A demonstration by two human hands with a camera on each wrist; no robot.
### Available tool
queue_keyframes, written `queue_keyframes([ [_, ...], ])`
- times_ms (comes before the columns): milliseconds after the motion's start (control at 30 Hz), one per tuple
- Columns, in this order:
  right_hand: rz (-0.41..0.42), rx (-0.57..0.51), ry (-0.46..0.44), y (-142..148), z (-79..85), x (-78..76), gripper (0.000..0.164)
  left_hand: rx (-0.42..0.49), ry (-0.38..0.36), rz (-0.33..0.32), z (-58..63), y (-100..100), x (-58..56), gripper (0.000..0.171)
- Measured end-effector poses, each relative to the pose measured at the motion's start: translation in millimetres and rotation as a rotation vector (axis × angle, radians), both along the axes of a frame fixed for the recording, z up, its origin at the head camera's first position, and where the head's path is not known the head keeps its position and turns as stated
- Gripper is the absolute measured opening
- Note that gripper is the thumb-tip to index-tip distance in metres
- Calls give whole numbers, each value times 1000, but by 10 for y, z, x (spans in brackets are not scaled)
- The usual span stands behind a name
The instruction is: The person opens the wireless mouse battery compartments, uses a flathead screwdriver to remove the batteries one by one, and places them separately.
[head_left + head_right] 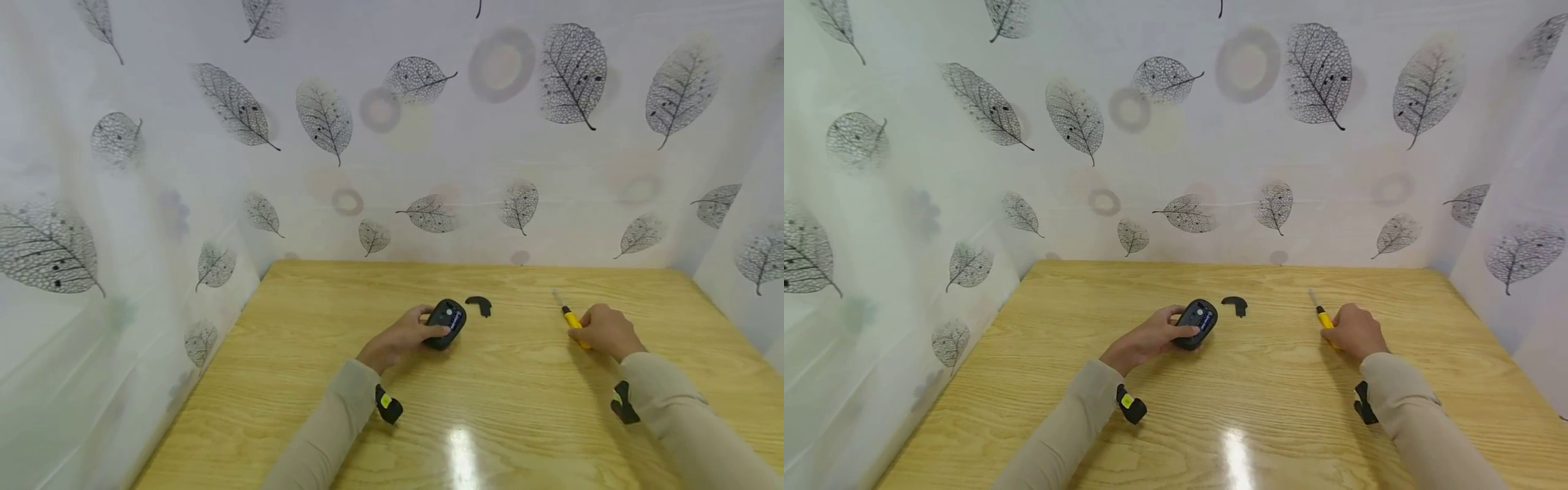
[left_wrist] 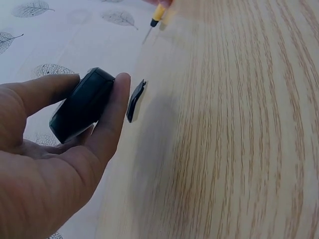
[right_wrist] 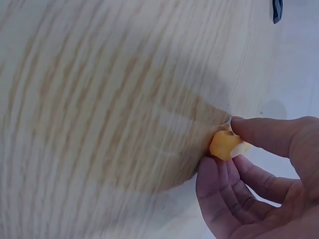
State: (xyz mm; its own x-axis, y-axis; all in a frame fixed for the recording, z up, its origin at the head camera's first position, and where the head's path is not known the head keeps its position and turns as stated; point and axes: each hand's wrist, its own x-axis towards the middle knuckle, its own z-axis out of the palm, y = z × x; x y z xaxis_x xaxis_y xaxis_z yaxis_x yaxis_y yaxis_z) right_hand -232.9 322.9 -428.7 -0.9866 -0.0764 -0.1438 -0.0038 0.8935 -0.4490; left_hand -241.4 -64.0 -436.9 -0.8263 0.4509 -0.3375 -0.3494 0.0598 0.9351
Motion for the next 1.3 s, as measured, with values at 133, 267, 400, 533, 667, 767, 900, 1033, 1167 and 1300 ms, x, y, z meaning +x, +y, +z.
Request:
queue_keyframes([
  [133, -22, -13, -5, 5, 8, 16, 34, 24, -9, 4, 3, -1, -5, 56],
  [267, -29, -21, -10, 18, 10, 30, 32, 52, -24, 9, 4, -1, -13, 52],
  [400, -33, -15, 6, 39, 6, 46, 36, 69, -34, 10, 5, 10, -19, 50],
  [533, -29, -28, 47, 58, 0, 60, 36, 83, -38, 13, 10, 20, -23, 50],
  [667, -23, -44, 72, 76, 1, 68, 35, 85, -43, 16, 1, 23, -33, 50],
  [767, -19, -56, 85, 80, 13, 80, 35, 83, -47, 20, -9, 21, -41, 49],
  [900, -15, -79, 101, 74, 49, 101, 35, 82, -47, 24, -17, 21, -47, 48],
  [1033, -16, -95, 104, 47, 98, 120, 36, 78, -43, 29, -26, 12, -56, 48],
  [1167, -19, -93, 108, 22, 131, 124, 37, 97, -55, 35, -25, 7, -59, 49],
  [1300, -21, -111, 117, -30, 158, 122, 37, 119, -65, 45, -26, -1, -60, 50],
])
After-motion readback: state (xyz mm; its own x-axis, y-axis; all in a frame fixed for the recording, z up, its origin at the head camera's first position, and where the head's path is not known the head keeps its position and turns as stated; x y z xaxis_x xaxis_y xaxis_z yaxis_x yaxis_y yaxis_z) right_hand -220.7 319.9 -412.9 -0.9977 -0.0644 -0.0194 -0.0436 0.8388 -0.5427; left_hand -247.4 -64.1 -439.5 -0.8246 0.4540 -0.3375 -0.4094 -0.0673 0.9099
